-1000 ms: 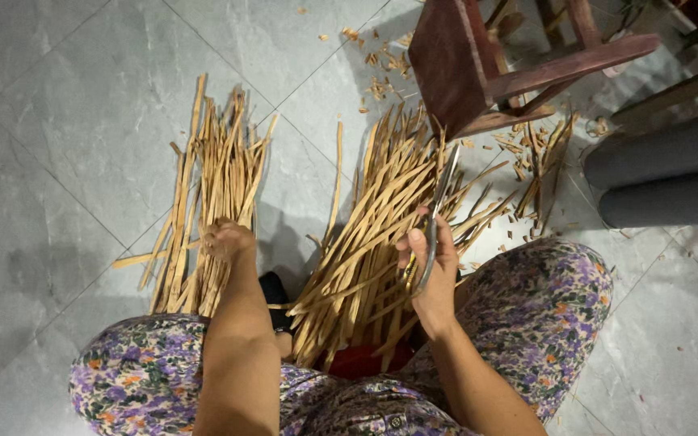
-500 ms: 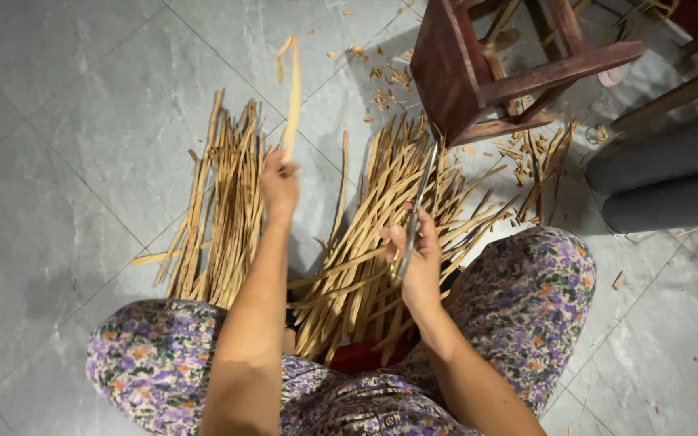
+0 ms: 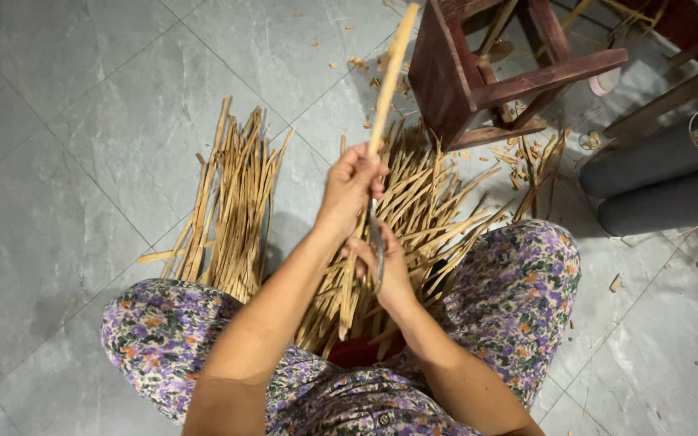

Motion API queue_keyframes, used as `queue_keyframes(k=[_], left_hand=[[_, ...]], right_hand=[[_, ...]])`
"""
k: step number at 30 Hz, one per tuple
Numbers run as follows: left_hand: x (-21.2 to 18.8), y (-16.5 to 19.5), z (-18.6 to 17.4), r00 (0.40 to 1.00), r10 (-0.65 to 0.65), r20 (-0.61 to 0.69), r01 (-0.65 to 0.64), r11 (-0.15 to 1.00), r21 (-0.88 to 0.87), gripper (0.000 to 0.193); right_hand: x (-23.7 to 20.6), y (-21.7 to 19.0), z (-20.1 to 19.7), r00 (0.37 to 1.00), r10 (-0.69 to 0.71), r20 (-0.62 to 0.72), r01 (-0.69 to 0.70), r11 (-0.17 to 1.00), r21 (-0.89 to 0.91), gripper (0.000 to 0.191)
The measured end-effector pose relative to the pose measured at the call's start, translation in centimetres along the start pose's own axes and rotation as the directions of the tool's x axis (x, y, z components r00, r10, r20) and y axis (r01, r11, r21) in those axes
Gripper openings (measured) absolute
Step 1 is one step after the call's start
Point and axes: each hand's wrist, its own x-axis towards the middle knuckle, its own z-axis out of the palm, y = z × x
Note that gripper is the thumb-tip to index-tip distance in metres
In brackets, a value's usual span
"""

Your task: The person sits on the floor and uses shears to trim and split thin wooden sticks. They handle the sticks one at a time, cutting them to length and separating them into smaller pieces, then placing the processed sticks into a pile.

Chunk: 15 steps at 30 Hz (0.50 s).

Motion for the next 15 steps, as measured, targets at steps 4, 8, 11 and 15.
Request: queue_keyframes(k=[4,8,11,15], left_hand=[[1.1,4.5,-2.2,0.972,0.219,-0.09,-0.21,0.972,0.104,0.023],[1.2,10.4,-5.3,0.909,0.401,-0.113,-0.387,0.913,0.127,0.029],[-0.1,13.4,-6.8,0.875,0.465,-0.135,-0.444,0.882,0.161,0.035],[-1.7,15.1,-7.3,0.865,0.481,-0.144,-0.457,0.873,0.172,0.038]], right_hand=[[-0.8,0.6,0.6,0.987,0.135,0.093,-0.126,0.988,-0.094,0.049],[-0.9,2.9,0.9,0.963,0.187,0.194,-0.162,0.977,-0.137,0.053],[-0.2,5.2,0.7,0.939,0.198,0.28,-0.163,0.976,-0.142,0.056],[0.2,7.7,-0.1,0.905,0.282,0.32,-0.18,0.933,-0.312,0.06]])
